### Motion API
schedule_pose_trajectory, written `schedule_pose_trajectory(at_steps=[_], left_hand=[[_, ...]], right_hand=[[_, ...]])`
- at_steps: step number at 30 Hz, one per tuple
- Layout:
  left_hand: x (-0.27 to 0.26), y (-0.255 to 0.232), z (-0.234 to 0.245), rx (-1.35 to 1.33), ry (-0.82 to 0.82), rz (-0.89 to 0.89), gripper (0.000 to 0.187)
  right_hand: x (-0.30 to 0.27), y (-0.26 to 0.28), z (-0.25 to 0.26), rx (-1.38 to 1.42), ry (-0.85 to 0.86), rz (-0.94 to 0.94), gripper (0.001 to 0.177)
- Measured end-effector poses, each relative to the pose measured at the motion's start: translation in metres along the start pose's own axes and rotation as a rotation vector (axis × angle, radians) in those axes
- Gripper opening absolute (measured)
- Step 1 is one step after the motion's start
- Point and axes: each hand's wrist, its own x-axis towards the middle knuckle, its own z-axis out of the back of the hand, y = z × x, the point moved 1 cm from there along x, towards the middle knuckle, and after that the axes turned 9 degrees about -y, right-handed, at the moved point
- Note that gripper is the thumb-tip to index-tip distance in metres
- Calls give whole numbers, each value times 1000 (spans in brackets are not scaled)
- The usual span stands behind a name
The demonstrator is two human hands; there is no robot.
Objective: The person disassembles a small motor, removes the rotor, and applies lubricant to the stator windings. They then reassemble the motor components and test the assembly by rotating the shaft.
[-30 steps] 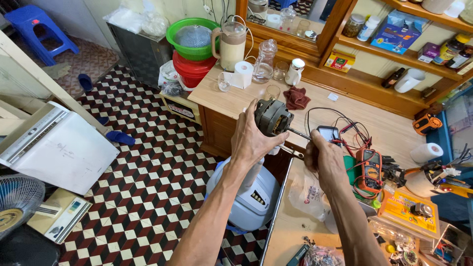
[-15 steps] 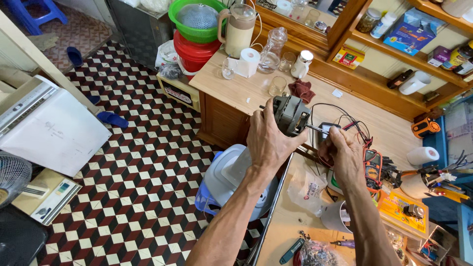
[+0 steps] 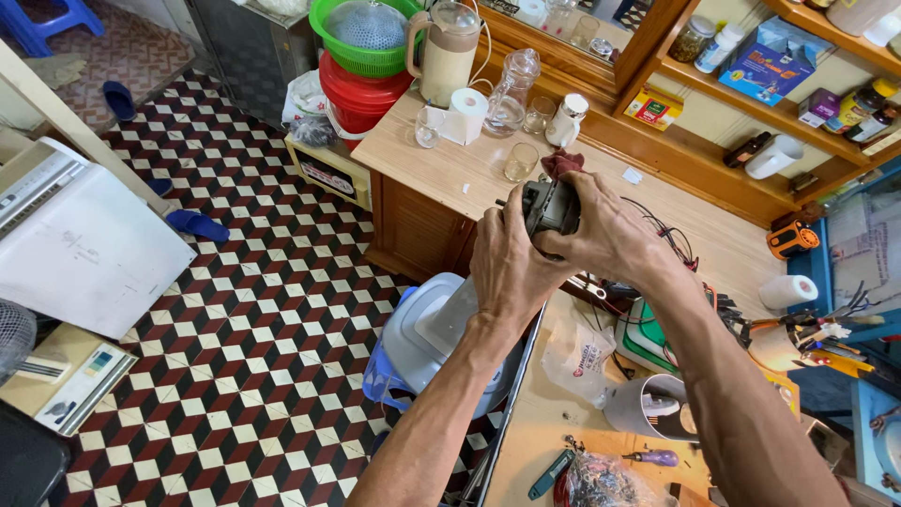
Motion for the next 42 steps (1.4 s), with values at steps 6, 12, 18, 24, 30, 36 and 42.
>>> schedule_pose_trajectory(at_steps=[6,12,18,24,30,36,42], left_hand=[[-1,-2,-1,3,27,-5,118],[0,1,2,-21,70,-40,119],[0,2,5,41,120,-64,123],[36,44,28,52,381,-194,130],[83,59,23,-467,828,-86,110],[79,58,23,-756,994,126,96],[77,63,22,-741,896,-79,96]], right_hand=[[12,-11,-2,-3,63,-87,93],[10,-15,-2,48,-34,-24,88],[9,-8,2,92,-38,-64,86],[2,-6,5,62,-60,30,89],[-1,4,12,97,-28,-34,89],[-7,5,12,102,-29,-54,81],[-18,8,10,148,-97,-22,82]])
